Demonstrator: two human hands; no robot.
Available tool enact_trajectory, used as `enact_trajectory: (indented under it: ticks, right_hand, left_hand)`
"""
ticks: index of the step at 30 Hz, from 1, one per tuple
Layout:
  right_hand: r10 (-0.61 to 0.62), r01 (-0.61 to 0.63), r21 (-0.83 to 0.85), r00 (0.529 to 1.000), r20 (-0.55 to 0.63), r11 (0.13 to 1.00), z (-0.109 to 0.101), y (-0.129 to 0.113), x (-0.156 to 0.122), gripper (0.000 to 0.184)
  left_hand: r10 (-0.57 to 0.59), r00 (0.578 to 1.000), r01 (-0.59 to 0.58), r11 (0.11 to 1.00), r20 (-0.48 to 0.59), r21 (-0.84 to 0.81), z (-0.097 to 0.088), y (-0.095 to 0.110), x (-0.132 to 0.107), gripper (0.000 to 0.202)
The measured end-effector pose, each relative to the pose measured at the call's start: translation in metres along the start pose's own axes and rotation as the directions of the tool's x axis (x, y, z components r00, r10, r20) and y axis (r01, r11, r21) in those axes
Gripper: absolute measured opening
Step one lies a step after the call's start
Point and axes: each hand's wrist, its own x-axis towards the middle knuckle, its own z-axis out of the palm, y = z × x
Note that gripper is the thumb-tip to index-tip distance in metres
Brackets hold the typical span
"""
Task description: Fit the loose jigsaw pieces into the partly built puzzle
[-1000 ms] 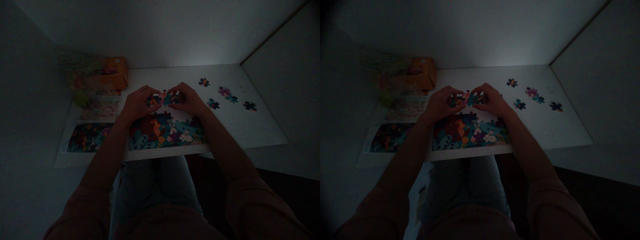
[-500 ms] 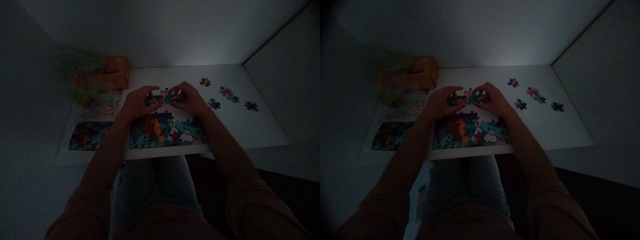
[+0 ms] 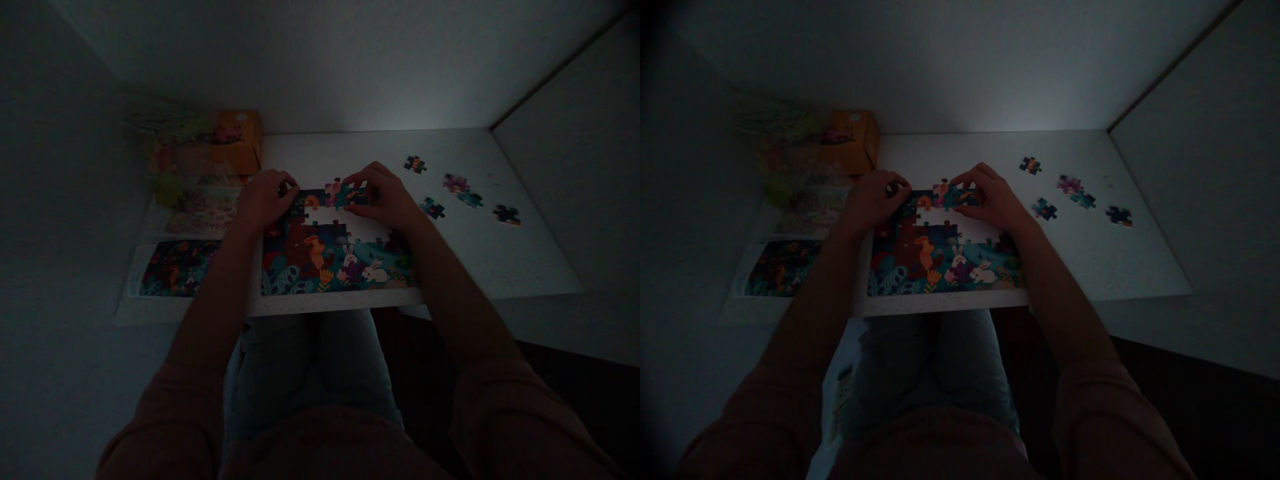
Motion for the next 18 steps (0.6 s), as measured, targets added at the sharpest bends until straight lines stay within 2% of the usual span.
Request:
enact_trajectory:
  ticks: [5, 11, 15, 18]
  right_hand:
    - [0.030, -0.030, -0.016, 1.000, -0.003, 0.999, -0.0020, -0.0017, -0.0014, 0.052]
    - [-0.004, 0.004, -0.034, 1.000, 0.003, 0.999, -0.0022, 0.0031, -0.0044, 0.051]
    - [-0.003, 0.002, -0.033, 1.000, -0.022, 0.999, -0.0013, 0.0046, -0.0053, 0.057]
    - [0.047, -0.047, 0.001, 0.998, -0.033, 0.999, -0.0007, 0.0006, -0.0032, 0.064]
  left_hand:
    - [0.004, 1.000, -0.004, 1.000, -0.006, 0.011, 0.0033, -0.0056, 0.0008, 0.011]
    - [0.020, 0.998, -0.021, 0.999, -0.054, -0.025, 0.0041, -0.0028, -0.0012, 0.024]
    - [-0.050, 0.999, 0.050, 0.999, -0.007, -0.016, 0.0025, -0.0011, -0.0005, 0.024]
    - [-0.067, 0.998, 0.067, 0.998, 0.015, 0.007, 0.0016, -0.0028, 0.0008, 0.019]
